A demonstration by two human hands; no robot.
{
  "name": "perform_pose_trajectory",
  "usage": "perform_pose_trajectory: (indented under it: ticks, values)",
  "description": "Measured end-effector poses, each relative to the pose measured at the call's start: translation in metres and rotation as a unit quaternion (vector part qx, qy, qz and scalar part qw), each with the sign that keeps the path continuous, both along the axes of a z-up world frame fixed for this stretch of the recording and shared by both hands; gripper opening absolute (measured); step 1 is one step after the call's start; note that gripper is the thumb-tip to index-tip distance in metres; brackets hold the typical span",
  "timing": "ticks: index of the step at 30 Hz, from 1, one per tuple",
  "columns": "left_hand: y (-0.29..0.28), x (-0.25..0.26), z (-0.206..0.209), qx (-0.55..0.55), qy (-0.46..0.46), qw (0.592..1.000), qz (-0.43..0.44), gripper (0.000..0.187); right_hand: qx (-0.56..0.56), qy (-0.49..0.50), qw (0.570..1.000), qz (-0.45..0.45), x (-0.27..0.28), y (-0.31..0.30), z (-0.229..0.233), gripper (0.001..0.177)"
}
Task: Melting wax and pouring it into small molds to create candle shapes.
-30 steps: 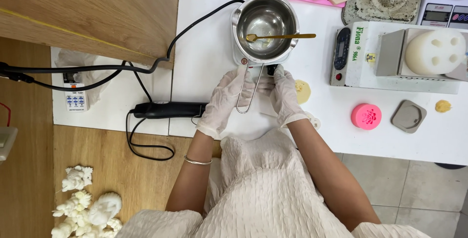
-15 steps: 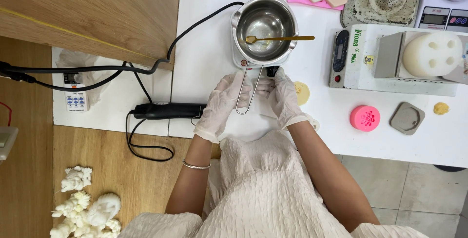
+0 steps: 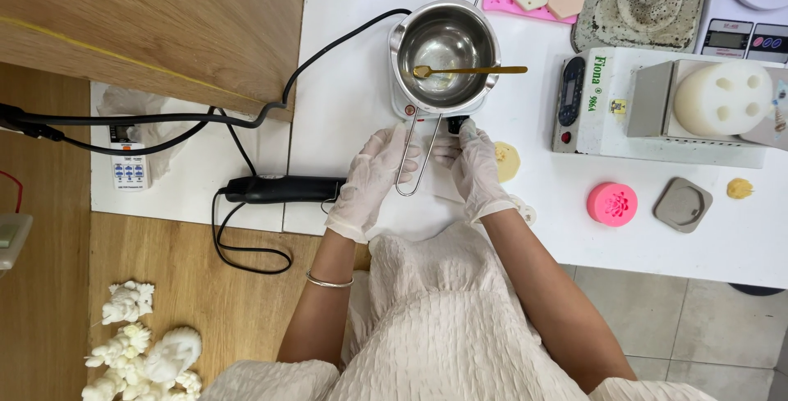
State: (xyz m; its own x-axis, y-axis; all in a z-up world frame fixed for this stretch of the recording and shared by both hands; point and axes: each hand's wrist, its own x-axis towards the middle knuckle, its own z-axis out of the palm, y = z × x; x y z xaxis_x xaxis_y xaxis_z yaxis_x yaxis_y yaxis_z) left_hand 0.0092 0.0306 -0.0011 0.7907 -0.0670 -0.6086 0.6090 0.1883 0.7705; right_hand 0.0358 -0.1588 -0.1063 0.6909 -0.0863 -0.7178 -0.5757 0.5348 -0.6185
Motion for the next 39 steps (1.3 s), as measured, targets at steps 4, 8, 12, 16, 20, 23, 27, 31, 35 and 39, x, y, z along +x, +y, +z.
perform_pose_trajectory:
  ticks: [4,8,12,16,20,23,27,31,35,39]
  values:
    - [-0.001,0.000,0.000,0.001,0.007,1.000,0.002,0.057,-0.094,-0.021,0.995,0.001,-0.003,-0.004,0.039,0.030]
    - [-0.006,-0.001,-0.005,0.016,0.005,1.000,-0.006,0.056,-0.220,-0.116,0.969,-0.010,0.014,-0.019,0.102,0.044]
    - [-0.018,0.005,-0.002,-0.042,0.011,0.998,-0.036,0.054,-0.271,-0.149,0.950,0.031,0.055,-0.032,0.126,0.044]
    - [-0.029,0.010,0.000,-0.105,0.055,0.992,-0.052,0.044,-0.279,-0.160,0.944,0.070,0.075,-0.050,0.110,0.031]
    - [-0.043,0.013,-0.001,-0.085,0.034,0.995,-0.033,0.043,-0.303,-0.197,0.926,0.110,0.071,-0.062,0.127,0.020]
    - [-0.046,0.010,-0.002,-0.038,0.016,0.999,-0.024,0.042,-0.329,-0.219,0.910,0.121,0.065,-0.071,0.134,0.015]
    - [-0.047,0.010,-0.002,0.008,0.009,0.999,-0.034,0.042,-0.412,-0.273,0.853,0.167,0.054,-0.093,0.130,0.009]
    - [-0.046,0.010,-0.004,0.034,0.009,0.998,-0.042,0.043,-0.524,-0.285,0.757,0.267,0.055,-0.100,0.139,0.013]
    - [-0.045,0.008,-0.002,0.079,0.004,0.995,-0.058,0.044,-0.649,-0.293,0.593,0.376,0.058,-0.110,0.142,0.016]
    - [-0.045,0.008,-0.001,0.091,0.002,0.994,-0.065,0.043,-0.669,-0.320,0.554,0.378,0.060,-0.111,0.150,0.017]
